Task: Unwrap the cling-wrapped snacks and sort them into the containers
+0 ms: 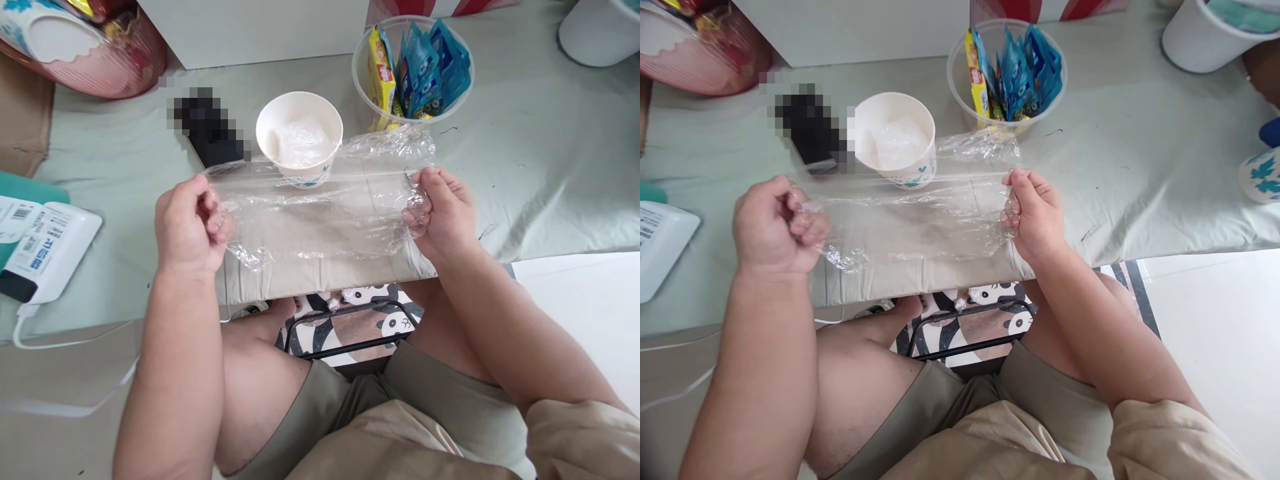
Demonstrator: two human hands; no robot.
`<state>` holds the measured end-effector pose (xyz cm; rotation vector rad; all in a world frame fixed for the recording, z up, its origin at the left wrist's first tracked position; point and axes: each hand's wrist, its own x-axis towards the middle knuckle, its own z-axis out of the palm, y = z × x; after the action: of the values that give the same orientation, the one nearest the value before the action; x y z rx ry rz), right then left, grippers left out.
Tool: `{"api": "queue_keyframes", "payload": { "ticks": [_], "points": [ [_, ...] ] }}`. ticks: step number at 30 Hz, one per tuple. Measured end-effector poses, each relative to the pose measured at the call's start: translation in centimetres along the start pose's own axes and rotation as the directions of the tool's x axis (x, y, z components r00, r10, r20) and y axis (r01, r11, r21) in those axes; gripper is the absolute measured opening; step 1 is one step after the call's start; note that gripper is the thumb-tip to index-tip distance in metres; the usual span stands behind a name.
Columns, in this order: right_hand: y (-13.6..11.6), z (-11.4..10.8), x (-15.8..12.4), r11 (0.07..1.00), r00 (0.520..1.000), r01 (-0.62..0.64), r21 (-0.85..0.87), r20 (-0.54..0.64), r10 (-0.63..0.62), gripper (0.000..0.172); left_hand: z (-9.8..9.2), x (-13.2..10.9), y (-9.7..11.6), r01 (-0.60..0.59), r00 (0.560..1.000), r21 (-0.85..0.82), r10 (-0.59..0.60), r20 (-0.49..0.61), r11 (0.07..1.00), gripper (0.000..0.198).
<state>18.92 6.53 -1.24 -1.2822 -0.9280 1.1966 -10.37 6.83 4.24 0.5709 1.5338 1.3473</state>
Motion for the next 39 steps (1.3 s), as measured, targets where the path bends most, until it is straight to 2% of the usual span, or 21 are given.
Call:
{"api": "queue_keyframes", "payload": {
  "ticks": [3,6,9,11,15,20,24,29,31,33,36,39],
  "points": [
    [0.5,-0.4,0.3,0.999,0.999,0.033,-0.029,0.016,-0.033,0.050,0.1,0.3,0.1,-0.026,0.998,-0.088,0.021,-0.054,0.996,0.044],
    [1.0,-0.4,0.5,0.998,0.999,0.046,-0.044,0.030,-0.045,0.050,0.0,0.6,-0.4,-0.013,1.000,-0.104,0.014,0.005,0.995,0.044],
    [1.1,-0.2,0.4,0.998,0.999,0.036,-0.046,0.030,-0.035,0.050,-0.3,0.7,-1.0,0.136,0.981,0.080,-0.146,0.131,0.987,0.031],
    [0.9,0.0,0.2,0.999,1.000,0.027,-0.029,0.016,-0.027,0.049,-0.4,0.7,-1.1,0.180,0.969,0.197,-0.209,0.134,0.964,0.020],
    [0.5,0.3,-0.1,1.000,1.000,0.007,0.007,-0.008,-0.007,0.046,-0.4,0.4,-0.7,0.092,0.993,0.169,-0.102,0.055,0.981,0.028],
    [0.0,0.3,-0.2,1.000,1.000,0.013,-0.028,0.009,-0.013,0.045,-0.6,0.0,-0.4,0.037,0.987,0.226,-0.070,0.142,0.973,0.023],
    [-0.2,0.2,-0.3,1.000,1.000,0.018,-0.013,0.023,-0.018,0.042,-0.9,0.1,-0.8,0.001,0.989,0.316,-0.048,0.139,0.949,0.025],
    [-0.2,0.3,-0.4,0.999,0.999,-0.039,0.026,-0.001,0.039,0.042,-1.0,1.0,-1.5,-0.087,0.988,0.182,0.061,0.145,0.979,0.031],
    [-0.2,0.4,-0.5,0.999,0.999,-0.054,0.008,-0.003,0.054,0.043,-0.7,1.2,-1.5,-0.124,0.989,0.102,0.115,0.092,0.987,0.033],
    [-0.3,0.6,-0.6,0.998,0.998,-0.068,-0.020,0.003,0.068,0.044,-0.4,1.1,-1.4,-0.104,0.995,0.091,0.103,0.018,0.990,0.034],
    [-0.4,0.8,-0.7,0.997,0.998,-0.063,-0.053,0.004,0.064,0.045,-0.1,1.0,-1.2,-0.042,0.998,0.217,0.049,-0.026,0.975,0.034],
    [-0.3,0.7,-0.6,0.997,0.999,-0.040,-0.064,0.001,0.040,0.043,-0.2,1.2,-1.6,-0.124,0.990,0.367,0.139,-0.015,0.922,0.032]
  ]
}}
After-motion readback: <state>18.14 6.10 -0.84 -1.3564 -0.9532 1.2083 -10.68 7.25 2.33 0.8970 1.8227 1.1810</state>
